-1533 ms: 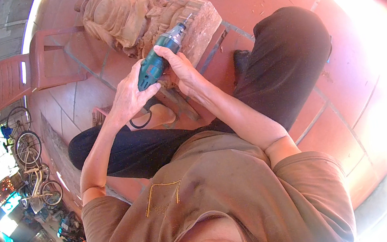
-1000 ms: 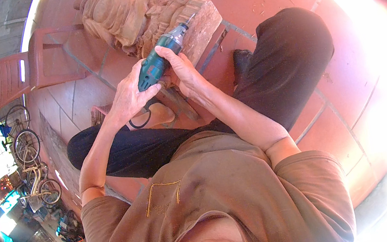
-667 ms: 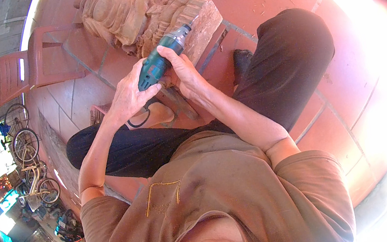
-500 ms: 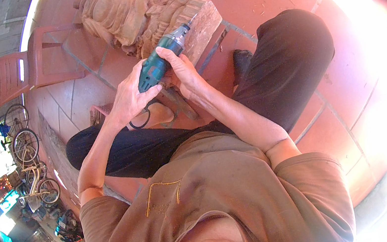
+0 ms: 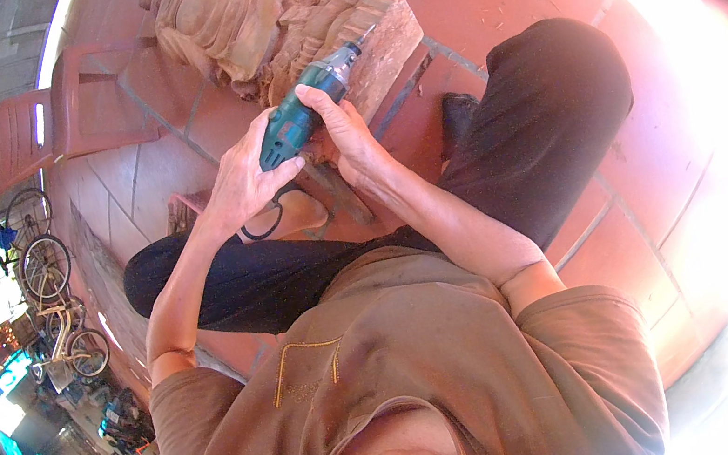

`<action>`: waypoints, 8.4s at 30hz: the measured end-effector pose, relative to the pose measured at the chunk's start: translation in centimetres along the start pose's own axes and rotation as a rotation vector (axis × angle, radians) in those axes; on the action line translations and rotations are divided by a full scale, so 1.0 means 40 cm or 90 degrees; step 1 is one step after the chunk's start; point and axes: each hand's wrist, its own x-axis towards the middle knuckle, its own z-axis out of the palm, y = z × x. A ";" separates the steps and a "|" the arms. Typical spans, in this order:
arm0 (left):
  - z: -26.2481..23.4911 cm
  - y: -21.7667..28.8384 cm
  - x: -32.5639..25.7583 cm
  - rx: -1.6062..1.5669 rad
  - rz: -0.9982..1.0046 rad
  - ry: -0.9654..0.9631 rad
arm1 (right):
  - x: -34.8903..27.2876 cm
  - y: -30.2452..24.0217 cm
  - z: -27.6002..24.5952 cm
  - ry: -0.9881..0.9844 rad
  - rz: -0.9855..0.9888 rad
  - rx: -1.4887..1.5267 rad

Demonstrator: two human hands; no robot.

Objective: The person uses a handheld rotary tool to carve details into a wooden sculpture of a seated figure. They hold the tool with both hands and work on the base and lower sections of the sculpture, then briefly inspect the carved area.

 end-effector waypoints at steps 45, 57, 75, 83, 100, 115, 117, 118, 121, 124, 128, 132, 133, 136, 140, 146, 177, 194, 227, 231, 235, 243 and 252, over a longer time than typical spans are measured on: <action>0.000 -0.011 0.003 0.027 -0.037 0.020 | 0.038 0.003 0.006 -0.027 0.016 -0.018; -0.004 -0.005 0.006 0.025 -0.065 0.021 | 0.054 0.009 0.009 -0.023 0.013 -0.035; -0.001 -0.001 0.007 0.020 -0.052 0.027 | 0.068 0.013 0.002 -0.024 0.019 -0.040; 0.001 -0.008 0.005 0.024 -0.032 0.037 | 0.060 0.008 0.002 -0.033 0.014 -0.033; -0.004 0.003 0.008 0.010 -0.007 0.011 | 0.035 0.000 -0.003 -0.014 0.000 -0.012; 0.004 0.008 0.004 0.011 -0.005 0.019 | 0.015 -0.006 -0.005 -0.020 0.016 -0.025; 0.005 0.005 0.000 -0.005 -0.025 0.014 | 0.023 0.000 -0.004 -0.017 0.015 -0.026; 0.005 0.004 -0.002 -0.013 -0.035 0.011 | 0.026 0.002 -0.003 -0.016 0.014 -0.026; 0.006 0.004 0.000 0.004 -0.026 0.022 | 0.030 0.000 -0.002 -0.034 0.012 -0.024; 0.011 -0.014 0.001 0.037 0.000 0.042 | 0.034 0.000 -0.001 -0.037 0.006 -0.022; 0.000 0.000 0.003 0.016 -0.019 0.013 | 0.029 0.001 -0.001 -0.019 0.008 -0.030; -0.004 0.009 0.003 -0.008 -0.021 -0.002 | 0.019 -0.001 -0.002 -0.005 0.010 -0.027; -0.004 0.010 0.004 -0.008 -0.017 -0.003 | 0.017 -0.003 -0.003 -0.011 0.010 -0.027; -0.005 0.016 0.004 -0.004 -0.019 -0.009 | 0.014 -0.002 -0.005 -0.012 0.008 -0.026; -0.005 0.015 0.004 0.003 0.000 -0.008 | 0.011 0.002 -0.008 0.010 0.010 -0.019; 0.000 0.004 0.005 0.030 0.017 0.004 | 0.004 -0.005 -0.002 -0.001 0.004 -0.015; -0.002 0.009 0.007 0.025 -0.033 0.020 | 0.032 0.001 0.002 -0.020 0.002 -0.019; -0.008 0.012 0.007 0.023 -0.020 0.015 | 0.035 -0.003 0.008 -0.010 0.012 -0.032; -0.007 -0.001 0.006 0.009 -0.017 0.001 | 0.022 -0.001 0.011 0.014 -0.005 -0.023; -0.005 0.002 0.006 0.001 -0.033 0.004 | 0.027 -0.001 0.013 0.015 0.002 -0.027; -0.003 0.001 0.006 0.022 -0.025 0.021 | 0.034 -0.001 0.014 0.000 0.015 -0.032; -0.005 0.002 0.008 0.016 -0.036 0.018 | 0.045 0.003 0.010 -0.010 0.013 -0.030; -0.008 0.004 0.007 -0.001 -0.023 0.010 | 0.021 -0.003 0.021 0.021 -0.004 -0.026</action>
